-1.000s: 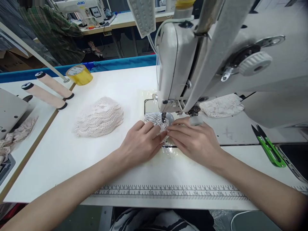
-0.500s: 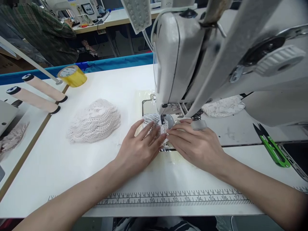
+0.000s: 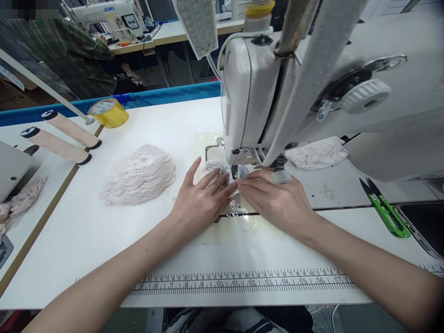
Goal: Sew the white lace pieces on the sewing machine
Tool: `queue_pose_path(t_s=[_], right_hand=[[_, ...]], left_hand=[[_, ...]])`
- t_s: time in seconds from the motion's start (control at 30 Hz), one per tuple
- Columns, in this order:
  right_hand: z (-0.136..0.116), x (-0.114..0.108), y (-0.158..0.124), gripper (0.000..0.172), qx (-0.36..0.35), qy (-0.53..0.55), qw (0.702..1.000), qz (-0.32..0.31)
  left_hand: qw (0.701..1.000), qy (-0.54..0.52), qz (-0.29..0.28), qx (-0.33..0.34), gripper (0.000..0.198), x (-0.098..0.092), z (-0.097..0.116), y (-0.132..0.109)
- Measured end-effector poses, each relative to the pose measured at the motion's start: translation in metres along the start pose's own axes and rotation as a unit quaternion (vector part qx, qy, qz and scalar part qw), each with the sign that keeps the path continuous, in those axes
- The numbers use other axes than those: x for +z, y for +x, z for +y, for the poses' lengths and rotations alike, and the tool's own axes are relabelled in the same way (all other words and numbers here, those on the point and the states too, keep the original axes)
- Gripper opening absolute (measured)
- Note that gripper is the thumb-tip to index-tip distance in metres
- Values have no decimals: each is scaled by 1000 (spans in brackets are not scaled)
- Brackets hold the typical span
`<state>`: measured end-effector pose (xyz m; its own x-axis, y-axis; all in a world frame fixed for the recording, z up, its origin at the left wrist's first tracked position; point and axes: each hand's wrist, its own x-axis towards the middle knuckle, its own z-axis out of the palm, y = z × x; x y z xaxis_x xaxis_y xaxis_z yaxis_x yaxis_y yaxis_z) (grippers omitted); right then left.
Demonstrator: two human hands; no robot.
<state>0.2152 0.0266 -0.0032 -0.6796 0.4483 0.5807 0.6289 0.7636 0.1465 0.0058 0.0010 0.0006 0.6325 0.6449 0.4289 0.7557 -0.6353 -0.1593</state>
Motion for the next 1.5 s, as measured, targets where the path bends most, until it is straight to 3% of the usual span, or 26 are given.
queue_pose_path(t_s=[0.37, 1.03, 1.5], right_hand=[[-3, -4, -7, 18, -7, 16, 1000, -14], [-5, -6, -3, 24, 22, 19, 998, -63], [-4, 0, -3, 28, 38, -27, 998, -53]], left_hand=[[999, -13, 30, 16, 27, -6, 13, -9], [999, -32, 21, 1, 27, -3, 7, -4], [999, -46, 12, -10, 28, 3, 1, 0]])
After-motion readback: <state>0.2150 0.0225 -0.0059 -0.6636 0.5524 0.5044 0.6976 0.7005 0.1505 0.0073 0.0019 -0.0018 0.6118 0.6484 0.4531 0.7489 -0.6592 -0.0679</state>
